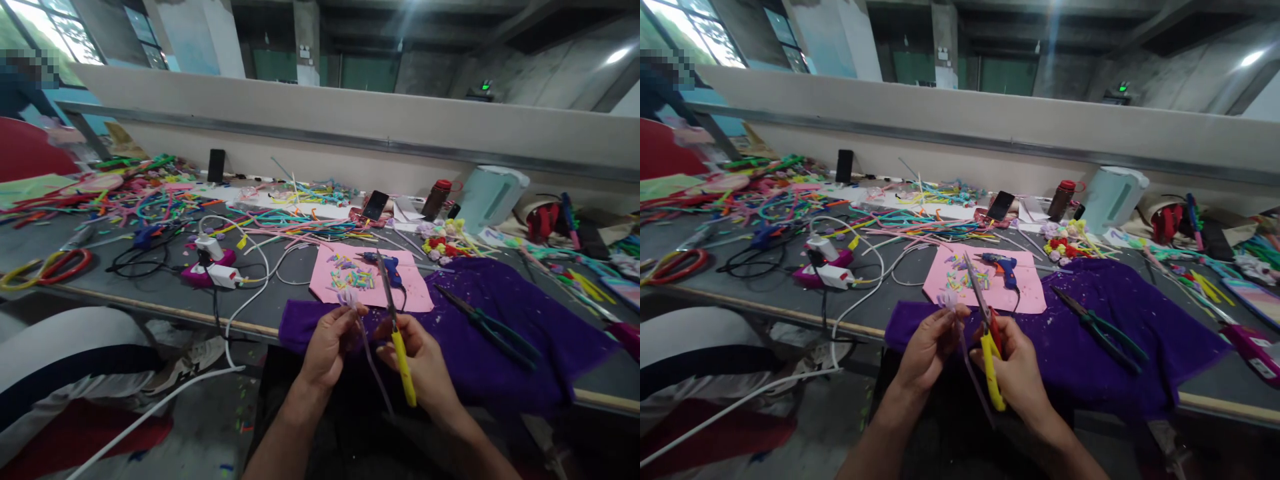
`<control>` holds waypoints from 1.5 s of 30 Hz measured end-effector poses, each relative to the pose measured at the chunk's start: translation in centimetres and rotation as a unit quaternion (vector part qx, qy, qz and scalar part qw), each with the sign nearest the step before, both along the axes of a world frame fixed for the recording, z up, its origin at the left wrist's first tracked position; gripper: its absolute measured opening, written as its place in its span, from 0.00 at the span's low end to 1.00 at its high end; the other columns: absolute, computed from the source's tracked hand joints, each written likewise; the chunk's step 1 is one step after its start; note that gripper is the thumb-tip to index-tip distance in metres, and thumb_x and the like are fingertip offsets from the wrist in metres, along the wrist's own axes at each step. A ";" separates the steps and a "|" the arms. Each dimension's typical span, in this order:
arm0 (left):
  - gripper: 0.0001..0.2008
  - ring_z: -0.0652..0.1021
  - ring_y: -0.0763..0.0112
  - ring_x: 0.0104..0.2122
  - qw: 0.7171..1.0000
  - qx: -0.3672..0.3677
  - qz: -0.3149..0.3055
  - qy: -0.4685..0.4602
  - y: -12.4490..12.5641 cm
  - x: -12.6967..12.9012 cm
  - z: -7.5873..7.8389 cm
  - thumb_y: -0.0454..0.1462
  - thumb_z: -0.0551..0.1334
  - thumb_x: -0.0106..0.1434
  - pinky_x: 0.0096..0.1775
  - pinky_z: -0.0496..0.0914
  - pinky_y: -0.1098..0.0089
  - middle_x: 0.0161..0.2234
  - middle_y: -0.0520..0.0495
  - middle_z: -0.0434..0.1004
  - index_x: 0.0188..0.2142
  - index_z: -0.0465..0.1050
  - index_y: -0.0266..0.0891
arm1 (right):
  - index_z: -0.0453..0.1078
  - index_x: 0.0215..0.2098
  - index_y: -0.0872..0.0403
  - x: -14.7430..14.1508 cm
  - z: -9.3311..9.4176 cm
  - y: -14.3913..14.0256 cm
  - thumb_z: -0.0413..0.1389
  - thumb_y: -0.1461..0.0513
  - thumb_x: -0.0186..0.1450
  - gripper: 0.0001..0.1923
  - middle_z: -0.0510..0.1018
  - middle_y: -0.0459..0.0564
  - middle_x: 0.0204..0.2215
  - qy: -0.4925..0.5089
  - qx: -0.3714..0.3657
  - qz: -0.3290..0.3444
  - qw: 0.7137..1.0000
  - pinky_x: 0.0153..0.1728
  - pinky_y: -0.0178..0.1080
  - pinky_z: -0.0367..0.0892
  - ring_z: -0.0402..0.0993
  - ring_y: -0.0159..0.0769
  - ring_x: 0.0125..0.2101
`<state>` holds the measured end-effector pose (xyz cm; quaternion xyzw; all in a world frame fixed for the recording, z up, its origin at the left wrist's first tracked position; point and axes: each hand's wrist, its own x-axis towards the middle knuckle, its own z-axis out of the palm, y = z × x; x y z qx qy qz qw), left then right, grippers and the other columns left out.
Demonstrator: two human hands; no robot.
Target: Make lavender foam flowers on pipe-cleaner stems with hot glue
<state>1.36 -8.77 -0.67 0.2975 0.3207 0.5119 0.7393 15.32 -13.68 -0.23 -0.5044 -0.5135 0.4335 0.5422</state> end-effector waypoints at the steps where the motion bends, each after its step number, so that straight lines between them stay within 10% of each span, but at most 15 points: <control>1: 0.11 0.64 0.84 0.17 1.000 -0.007 0.003 -0.007 -0.1 0.2 -0.1 0.39 0.67 0.47 0.19 0.54 0.80 0.19 0.52 0.70 0.30 0.77 0.34 | 0.63 0.35 0.54 -0.5 0.1 0.5 0.61 0.60 0.50 0.16 0.71 0.44 0.28 0.011 0.010 0.001 1.000 0.26 0.31 0.65 0.67 0.30 0.26; 19: 0.10 0.62 0.85 0.17 0.997 0.054 0.032 0.053 0.1 0.8 -0.7 0.38 0.67 0.47 0.17 0.52 0.80 0.20 0.52 0.69 0.29 0.76 0.34 | 0.64 0.32 0.55 -1.7 0.0 3.0 0.62 0.61 0.48 0.15 0.68 0.42 0.23 0.077 -0.003 0.009 0.997 0.22 0.30 0.62 0.64 0.27 0.22; 34: 0.08 0.60 0.84 0.14 0.993 0.083 0.070 0.039 0.1 0.2 -0.6 0.38 0.66 0.50 0.16 0.52 0.79 0.16 0.54 0.66 0.26 0.73 0.33 | 0.61 0.43 0.53 1.7 -1.2 -1.3 0.60 0.61 0.48 0.24 0.68 0.44 0.30 -0.351 0.045 -0.060 0.933 0.30 0.34 0.63 0.65 0.33 0.28; 45: 0.05 0.59 0.84 0.16 0.987 0.127 0.081 0.052 -0.1 0.2 -0.6 0.36 0.64 0.52 0.17 0.52 0.79 0.16 0.56 0.63 0.27 0.74 0.33 | 0.63 0.41 0.53 1.7 -2.7 -1.2 0.60 0.58 0.51 0.21 0.67 0.44 0.28 -0.417 0.117 -0.095 0.896 0.28 0.35 0.62 0.66 0.33 0.27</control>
